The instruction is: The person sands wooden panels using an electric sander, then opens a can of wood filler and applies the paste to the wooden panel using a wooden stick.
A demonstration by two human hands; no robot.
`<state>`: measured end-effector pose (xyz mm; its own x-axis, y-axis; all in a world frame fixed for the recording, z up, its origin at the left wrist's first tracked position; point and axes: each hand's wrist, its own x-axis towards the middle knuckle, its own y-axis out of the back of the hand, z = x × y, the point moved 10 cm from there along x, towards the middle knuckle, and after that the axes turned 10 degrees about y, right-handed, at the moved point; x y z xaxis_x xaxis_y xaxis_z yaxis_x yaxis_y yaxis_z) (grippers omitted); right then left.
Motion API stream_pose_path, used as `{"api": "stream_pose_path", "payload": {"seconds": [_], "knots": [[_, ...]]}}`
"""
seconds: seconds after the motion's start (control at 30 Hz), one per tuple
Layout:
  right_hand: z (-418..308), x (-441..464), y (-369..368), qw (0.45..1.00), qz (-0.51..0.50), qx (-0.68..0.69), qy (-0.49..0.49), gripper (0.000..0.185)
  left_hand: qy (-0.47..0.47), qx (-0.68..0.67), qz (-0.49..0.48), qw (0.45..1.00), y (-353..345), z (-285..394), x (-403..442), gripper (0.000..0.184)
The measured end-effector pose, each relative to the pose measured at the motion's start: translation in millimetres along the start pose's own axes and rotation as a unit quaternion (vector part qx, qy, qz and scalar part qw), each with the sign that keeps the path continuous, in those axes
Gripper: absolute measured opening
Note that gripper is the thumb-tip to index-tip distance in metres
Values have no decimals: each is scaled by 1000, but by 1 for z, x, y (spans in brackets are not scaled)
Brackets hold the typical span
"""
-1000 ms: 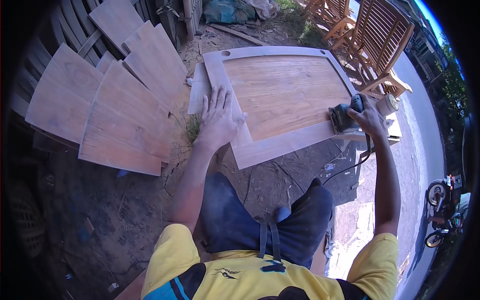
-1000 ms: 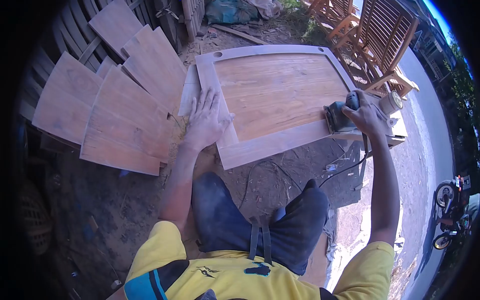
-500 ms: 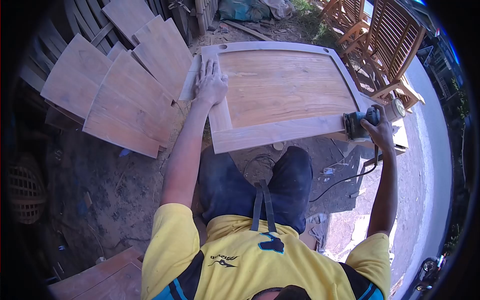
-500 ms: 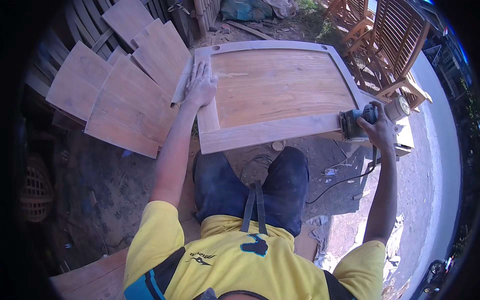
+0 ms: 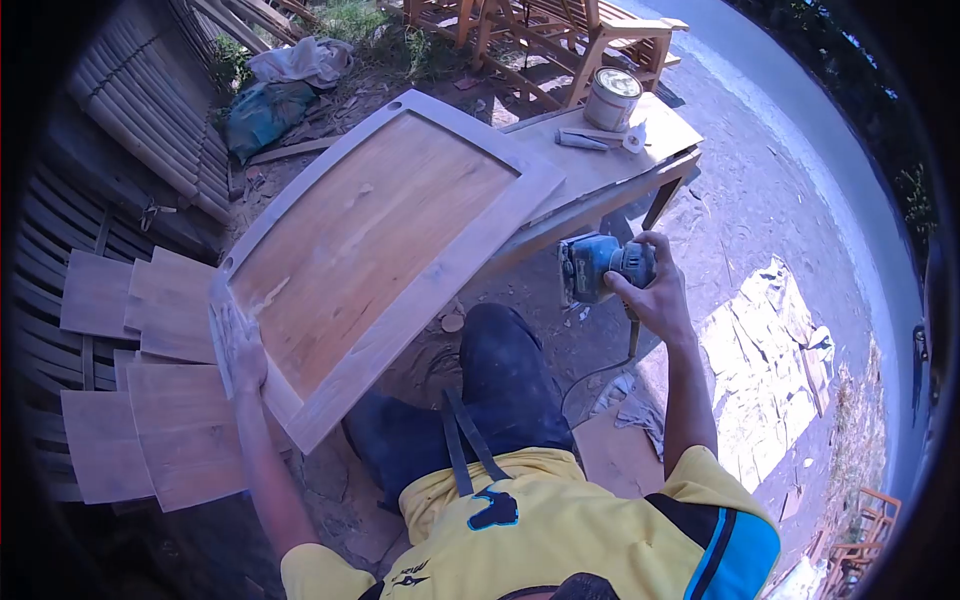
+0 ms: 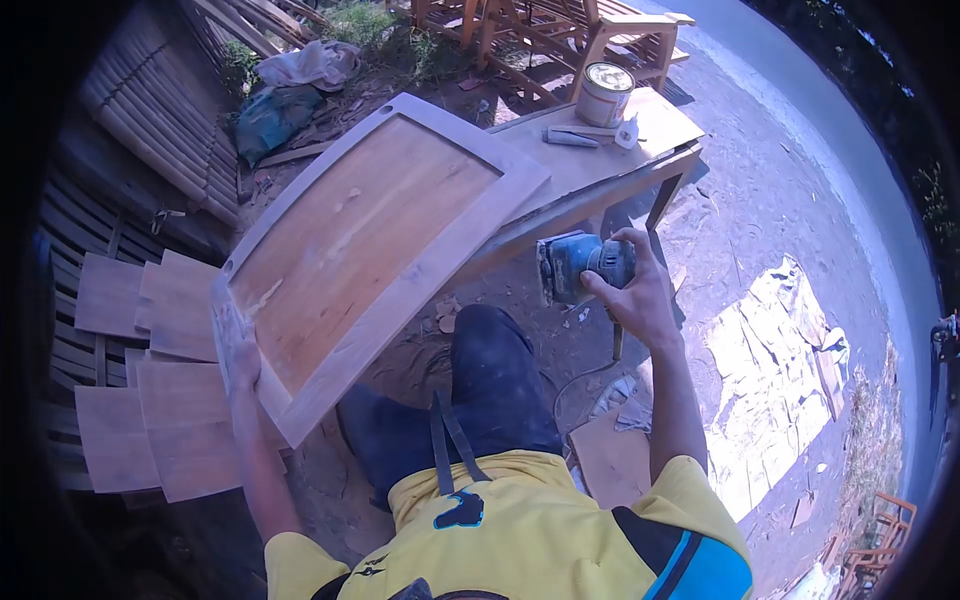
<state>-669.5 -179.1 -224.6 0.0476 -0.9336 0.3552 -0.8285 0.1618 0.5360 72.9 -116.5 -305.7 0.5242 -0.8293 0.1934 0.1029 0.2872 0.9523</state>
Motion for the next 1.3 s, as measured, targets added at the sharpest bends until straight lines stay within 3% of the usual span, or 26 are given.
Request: {"api": "stream_pose_path", "payload": {"seconds": [0.17, 0.23, 0.33, 0.57, 0.7, 0.77, 0.87, 0.97, 1.0, 1.03, 1.1, 1.17, 1.3], "knots": [[32, -14, 17, 998, 39, 13, -36, 63, -13, -9, 5, 1000, 2, -6, -3, 69], [34, -12, 28, 997, 65, -42, 5, 66, -17, -9, 4, 1000, 1, -8, -4, 69], [32, -15, 31, 995, 73, -66, -13, 70, -19, -14, 7, 1000, -1, -8, -2, 69], [14, -7, 19, 999, 35, -28, -20, 73, -25, -36, 28, 999, -4, -6, 3, 68], [0, 3, 11, 996, 31, -58, 55, 73, -2, -50, 34, 998, -1, -9, 1, 68], [1, 2, 9, 995, 49, -63, 61, 71, 47, -82, 19, 995, 9, -2, -2, 65], [0, -5, -2, 995, 45, -43, 78, 70, 47, -58, 29, 997, 21, 14, -9, 59], [-10, -13, -17, 998, 21, -17, 58, 66, 34, 59, 7, 998, 32, 61, -31, 59], [-9, -14, -21, 998, 16, 6, 53, 67, -4, 36, 18, 999, 44, 98, -54, 61], [-13, -15, -25, 997, 18, 9, 70, 66, -61, -60, -21, 996, 45, 137, -74, 70], [-21, -18, -31, 996, 17, 15, 90, 66, -134, -82, -105, 982, 47, 209, -125, 86], [-29, -21, -32, 995, 22, -19, 94, 66, -204, -39, -77, 975, 34, 246, -161, 84], [-35, -31, -35, 996, 27, -21, 79, 65, -226, 27, -17, 974, 2, 259, -176, 71]]}}
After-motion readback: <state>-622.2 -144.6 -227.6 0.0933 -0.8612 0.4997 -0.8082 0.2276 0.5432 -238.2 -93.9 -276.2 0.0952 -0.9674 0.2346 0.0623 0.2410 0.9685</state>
